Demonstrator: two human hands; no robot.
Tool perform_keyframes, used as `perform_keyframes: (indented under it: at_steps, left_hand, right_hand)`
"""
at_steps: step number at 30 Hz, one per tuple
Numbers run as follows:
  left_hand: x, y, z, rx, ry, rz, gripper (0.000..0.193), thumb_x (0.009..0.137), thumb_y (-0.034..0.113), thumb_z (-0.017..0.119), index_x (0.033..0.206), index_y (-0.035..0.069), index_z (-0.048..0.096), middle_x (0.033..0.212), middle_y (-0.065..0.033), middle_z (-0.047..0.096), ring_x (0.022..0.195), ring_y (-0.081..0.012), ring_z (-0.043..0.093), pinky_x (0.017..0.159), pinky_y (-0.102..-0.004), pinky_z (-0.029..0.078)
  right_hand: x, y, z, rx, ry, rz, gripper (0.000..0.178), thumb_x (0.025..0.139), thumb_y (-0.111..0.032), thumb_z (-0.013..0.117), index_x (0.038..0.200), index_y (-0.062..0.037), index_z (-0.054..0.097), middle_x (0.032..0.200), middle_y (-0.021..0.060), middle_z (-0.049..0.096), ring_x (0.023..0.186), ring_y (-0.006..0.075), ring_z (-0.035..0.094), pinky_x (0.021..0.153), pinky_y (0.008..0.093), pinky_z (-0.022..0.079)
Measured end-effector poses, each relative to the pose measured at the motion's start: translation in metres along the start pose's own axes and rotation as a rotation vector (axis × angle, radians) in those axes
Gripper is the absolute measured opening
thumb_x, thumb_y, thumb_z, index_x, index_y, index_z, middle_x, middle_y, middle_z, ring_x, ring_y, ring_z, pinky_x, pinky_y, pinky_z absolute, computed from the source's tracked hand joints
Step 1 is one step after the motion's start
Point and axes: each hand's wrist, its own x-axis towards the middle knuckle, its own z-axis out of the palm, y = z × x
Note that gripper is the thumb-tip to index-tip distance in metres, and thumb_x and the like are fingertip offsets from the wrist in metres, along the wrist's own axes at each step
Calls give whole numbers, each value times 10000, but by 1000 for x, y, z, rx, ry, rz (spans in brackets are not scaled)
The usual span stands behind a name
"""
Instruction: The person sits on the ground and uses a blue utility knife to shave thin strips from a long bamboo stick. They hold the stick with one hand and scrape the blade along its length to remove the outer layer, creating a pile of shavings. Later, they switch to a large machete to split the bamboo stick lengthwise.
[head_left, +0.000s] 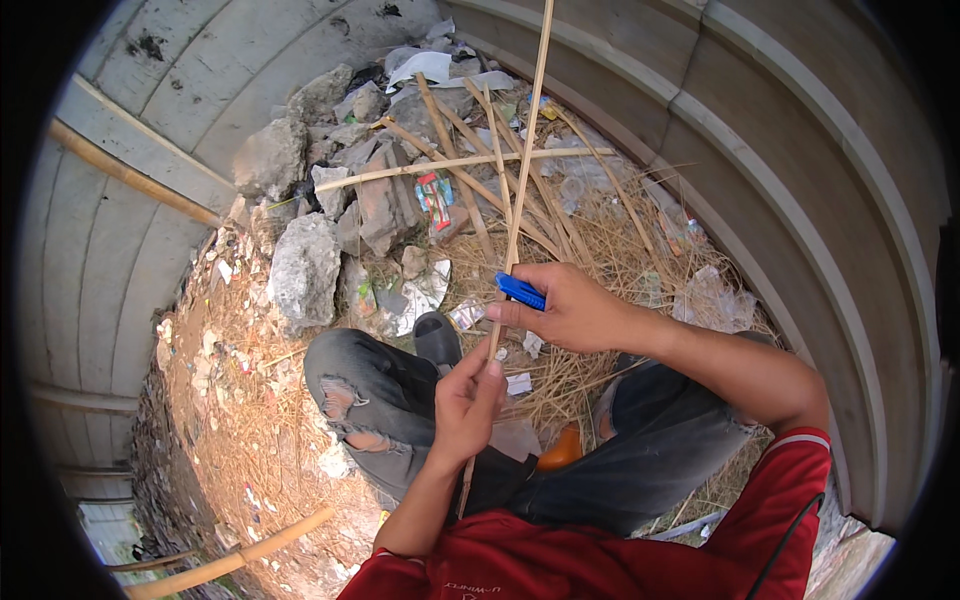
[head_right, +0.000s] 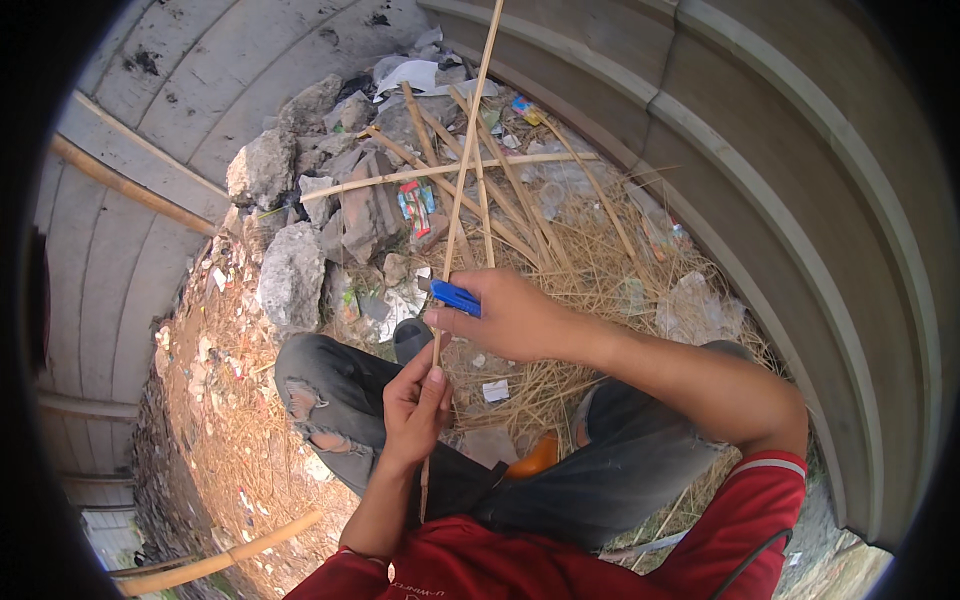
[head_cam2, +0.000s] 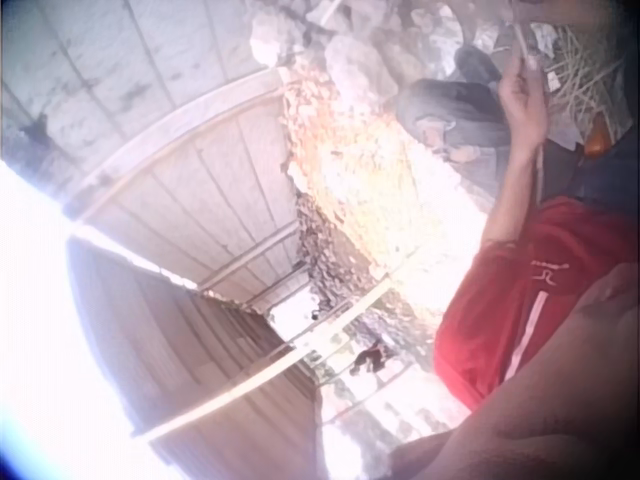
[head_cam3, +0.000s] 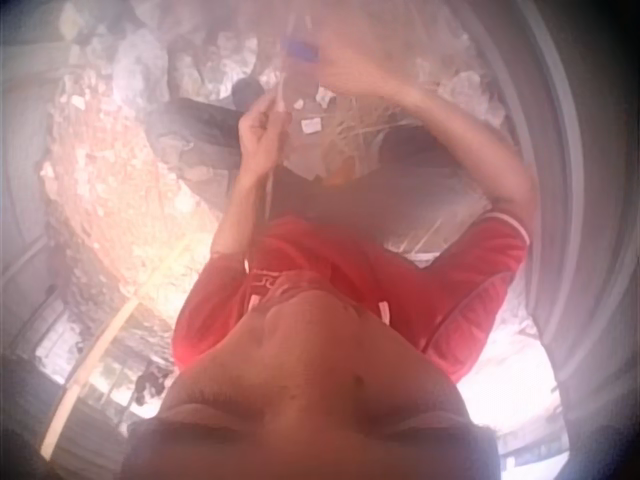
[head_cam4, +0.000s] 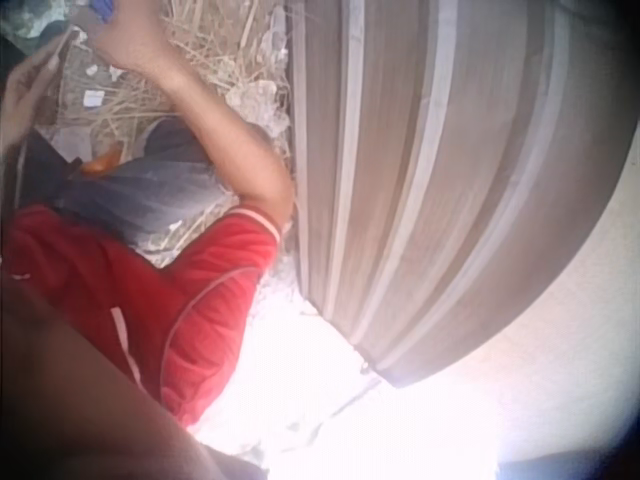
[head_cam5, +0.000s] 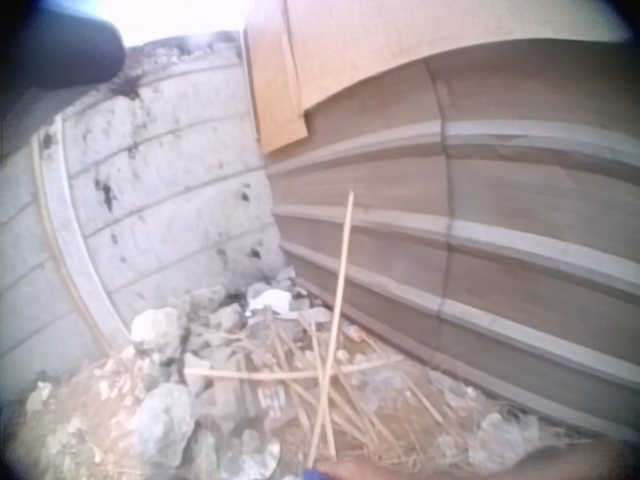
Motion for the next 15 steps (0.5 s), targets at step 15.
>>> perform_keyframes:
  at_steps: [15]
  left_hand:
    - [5,3,-10,-106,24,-62,409,1077,131,471,1458,-18,483,631,95,365,524,-6,315,474,-201,237]
  right_hand:
    - [-16,-9,21,-633,-48,-50,463,1015,-445,534,992,3,649,679,248,660,674,469,669,640,549,534]
